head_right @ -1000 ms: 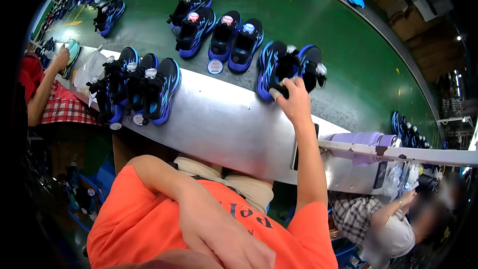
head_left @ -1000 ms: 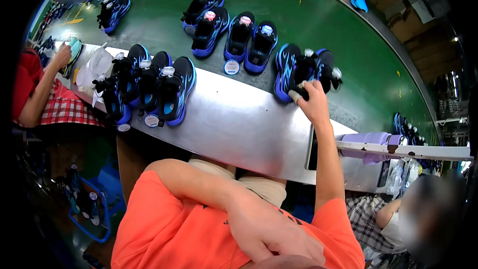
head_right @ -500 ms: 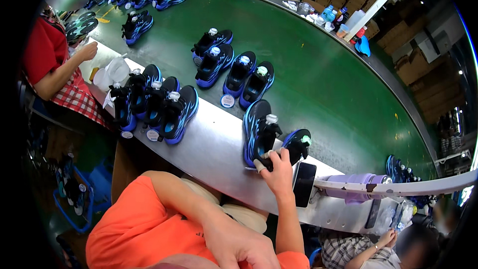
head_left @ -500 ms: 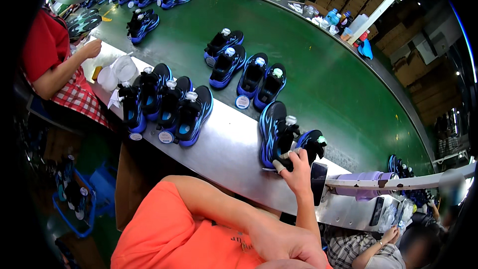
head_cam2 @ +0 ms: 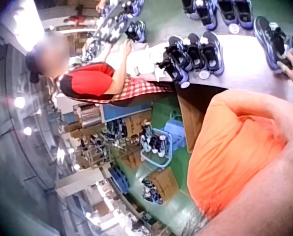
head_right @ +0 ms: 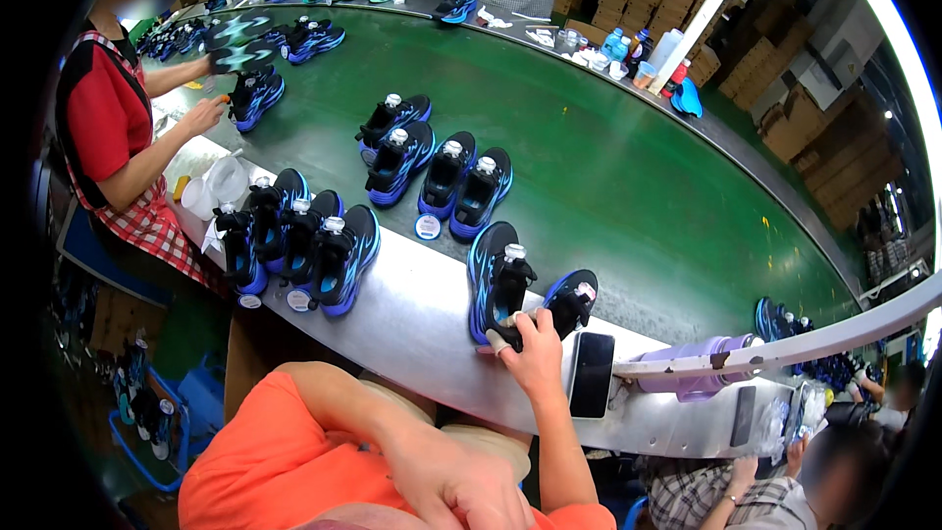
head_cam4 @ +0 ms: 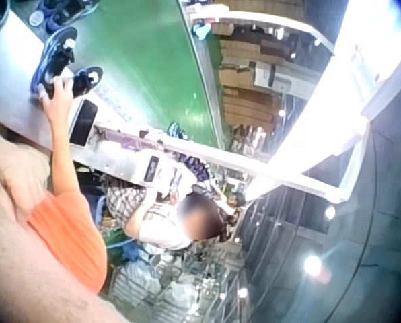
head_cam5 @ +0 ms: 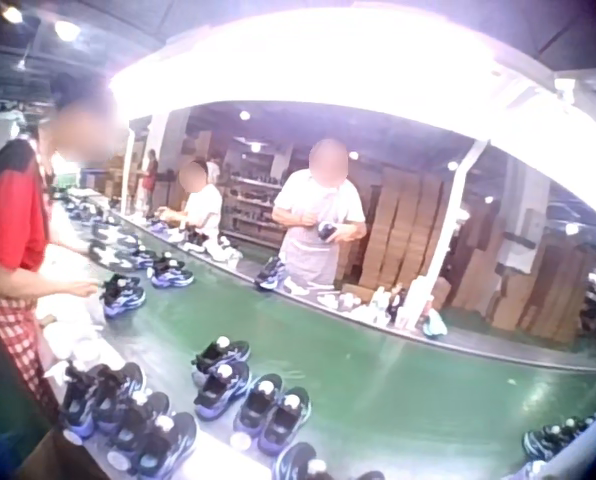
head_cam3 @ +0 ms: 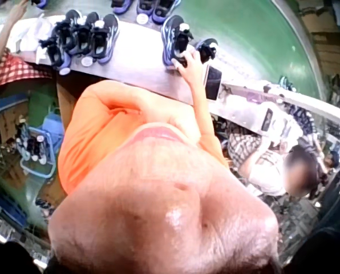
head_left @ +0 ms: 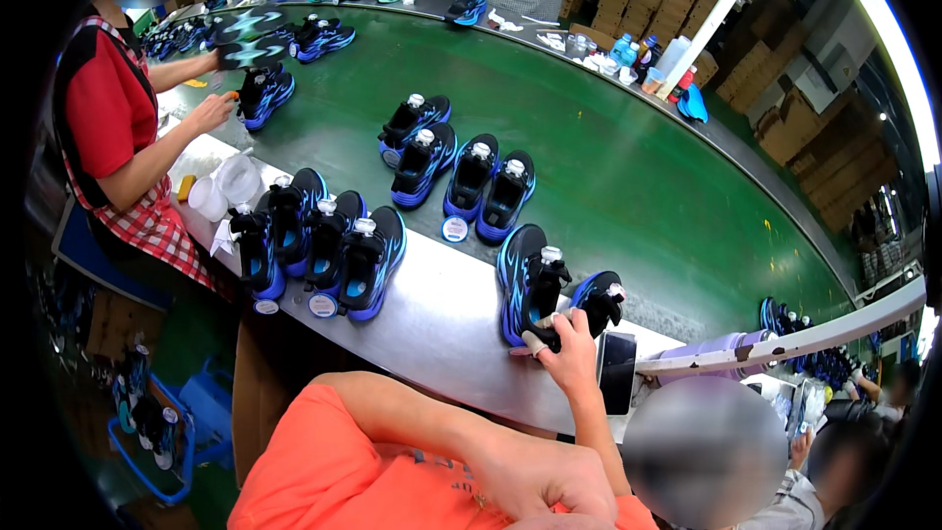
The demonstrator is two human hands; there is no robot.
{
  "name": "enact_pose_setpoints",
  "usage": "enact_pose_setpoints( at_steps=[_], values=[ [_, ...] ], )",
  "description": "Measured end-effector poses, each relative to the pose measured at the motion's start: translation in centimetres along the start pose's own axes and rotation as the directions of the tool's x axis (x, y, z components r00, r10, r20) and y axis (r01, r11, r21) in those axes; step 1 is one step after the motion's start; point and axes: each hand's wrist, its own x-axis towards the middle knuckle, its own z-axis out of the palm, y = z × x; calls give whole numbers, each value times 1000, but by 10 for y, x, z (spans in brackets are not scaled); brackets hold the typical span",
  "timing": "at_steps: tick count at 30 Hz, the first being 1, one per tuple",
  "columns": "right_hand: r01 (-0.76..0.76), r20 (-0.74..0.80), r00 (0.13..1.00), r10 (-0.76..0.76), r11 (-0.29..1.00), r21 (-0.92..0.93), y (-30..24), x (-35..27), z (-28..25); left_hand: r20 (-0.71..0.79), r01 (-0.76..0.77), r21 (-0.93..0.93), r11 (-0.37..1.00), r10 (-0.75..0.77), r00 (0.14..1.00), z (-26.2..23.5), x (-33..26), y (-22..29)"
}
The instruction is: The person inserts a round component into the top of shoes and then applies a piece of tape over it.
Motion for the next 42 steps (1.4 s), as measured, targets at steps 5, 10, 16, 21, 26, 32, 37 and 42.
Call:
enact_pose_setpoints(
  at_steps=[5, 10, 16, 21, 26, 32, 37, 42],
  values=[
    [68, -61, 996, -71, 996, -52, 4, 3, -2, -180, 21, 26, 999, -16, 983, -12, -6, 18],
    [-11, -64, 998, 20, 992, 127, 19, -2, 2, -891, -195, -93, 976, 5, 454, -33, -32, 4],
    [23, -81, 996, -26, 999, -32, 2, -5, -13, -962, -296, -121, 947, -38, 272, -48, -50, -18],
    [34, -82, 996, -40, 997, -75, -3, -6, -16, -968, -417, -143, 898, -40, 246, -52, -64, -28],
    [22, -90, 996, -29, 997, -72, 0, -7, -14, -994, -270, -62, 961, -33, 108, -48, -60, -23],
    [38, -119, 992, -37, 999, 0, 5, -3, -6, -404, -98, 229, 969, 186, 896, -17, -43, -18],
    [16, -98, 995, -21, 999, -50, 1, -1, -4, 7, -286, 71, 956, 287, 958, 28, -21, -4],
    [-6, -103, 995, 6, 1000, -1, -2, -1, -1, -9, -119, -69, 990, 119, 993, 26, -13, 2]
  ],
)
